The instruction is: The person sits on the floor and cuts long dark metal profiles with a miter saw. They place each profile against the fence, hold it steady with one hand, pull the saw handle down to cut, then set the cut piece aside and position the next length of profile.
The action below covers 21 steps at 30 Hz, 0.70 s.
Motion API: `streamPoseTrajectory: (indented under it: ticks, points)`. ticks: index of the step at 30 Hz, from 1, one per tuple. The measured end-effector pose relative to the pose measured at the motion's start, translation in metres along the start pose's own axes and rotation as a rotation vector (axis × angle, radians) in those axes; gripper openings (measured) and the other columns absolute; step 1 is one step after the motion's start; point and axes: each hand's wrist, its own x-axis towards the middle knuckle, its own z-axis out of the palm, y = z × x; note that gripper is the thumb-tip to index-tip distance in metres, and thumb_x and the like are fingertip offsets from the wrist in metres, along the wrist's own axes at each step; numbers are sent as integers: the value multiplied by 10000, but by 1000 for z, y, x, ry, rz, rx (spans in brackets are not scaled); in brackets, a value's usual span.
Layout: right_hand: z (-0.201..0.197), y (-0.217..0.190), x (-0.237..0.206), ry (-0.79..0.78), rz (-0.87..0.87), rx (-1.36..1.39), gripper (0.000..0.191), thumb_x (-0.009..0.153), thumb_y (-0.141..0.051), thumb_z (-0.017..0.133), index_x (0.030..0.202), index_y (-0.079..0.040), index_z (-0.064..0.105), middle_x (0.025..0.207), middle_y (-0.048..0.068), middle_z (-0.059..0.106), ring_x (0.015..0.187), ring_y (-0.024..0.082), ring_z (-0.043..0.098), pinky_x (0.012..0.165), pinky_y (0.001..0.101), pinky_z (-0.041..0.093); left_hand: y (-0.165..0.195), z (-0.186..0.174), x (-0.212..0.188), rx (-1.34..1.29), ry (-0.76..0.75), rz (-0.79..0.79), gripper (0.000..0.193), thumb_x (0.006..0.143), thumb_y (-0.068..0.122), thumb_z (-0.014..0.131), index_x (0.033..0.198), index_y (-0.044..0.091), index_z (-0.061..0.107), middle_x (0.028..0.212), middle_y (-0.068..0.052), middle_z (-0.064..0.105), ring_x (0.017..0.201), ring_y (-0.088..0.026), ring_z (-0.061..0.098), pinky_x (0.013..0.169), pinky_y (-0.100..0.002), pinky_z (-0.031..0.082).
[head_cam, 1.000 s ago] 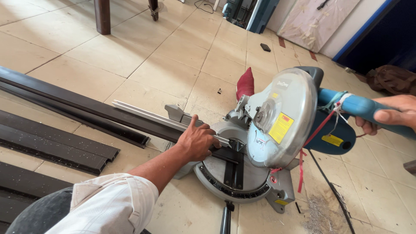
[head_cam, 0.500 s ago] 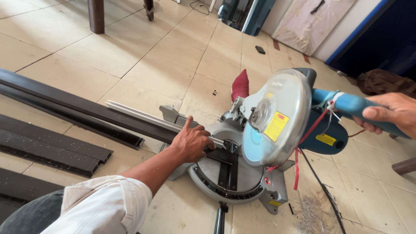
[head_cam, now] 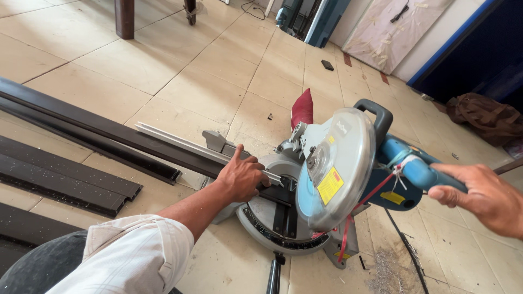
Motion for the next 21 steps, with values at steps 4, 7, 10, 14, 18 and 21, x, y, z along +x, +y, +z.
streamPoseTrajectory:
  ticks: [4, 7, 10, 14, 18, 21]
  points:
    - [8, -16, -10, 34, -130, -21, 779, 820, -838, 529, 1081, -132, 729, 754, 71, 640, 724, 216, 657, 660, 406, 578, -1, 0, 0, 8, -17, -9, 408, 834, 385, 796, 1230, 421, 706, 1319, 33, 635, 1378, -188, 471, 1237, -666, 114]
    - [9, -32, -18, -7, 3, -35, 732, 808, -775, 582, 1074, -110, 731, 773, 114, 648, 757, 255, 665, 717, 426, 577, 0, 0, 1, 7, -16, -13, 401, 834, 388, 800, 1224, 418, 710, 1317, 34, 631, 1372, -188, 473, 1232, -664, 115]
    - [10, -47, -26, 53, -24, -21, 699, 799, -734, 628, 1061, -96, 741, 755, 97, 668, 762, 251, 666, 731, 430, 550, 0, 1, 1, -4, -5, -11, 409, 824, 383, 809, 1221, 414, 712, 1320, 36, 628, 1372, -189, 469, 1230, -661, 107]
    - [13, -58, -33, 54, 8, -20, 673, 783, -723, 633, 1062, -121, 749, 748, 104, 663, 762, 265, 653, 742, 449, 538, -1, 1, 1, 1, -14, -10, 412, 827, 383, 810, 1226, 410, 710, 1312, 36, 636, 1373, -188, 471, 1237, -659, 106]
    - [19, -61, -35, 30, 37, -44, 674, 779, -741, 632, 1053, -136, 743, 750, 88, 665, 775, 253, 650, 772, 452, 517, 0, 2, 0, 1, -10, -9, 403, 831, 386, 806, 1222, 407, 712, 1307, 37, 639, 1371, -187, 475, 1236, -661, 116]
    - [22, -60, -35, 25, 51, -57, 678, 775, -748, 632, 1061, -144, 748, 728, 87, 657, 761, 252, 648, 768, 450, 514, 0, 2, 0, -8, 15, -5, 410, 812, 374, 821, 1208, 409, 719, 1323, 35, 626, 1369, -192, 468, 1225, -665, 102]
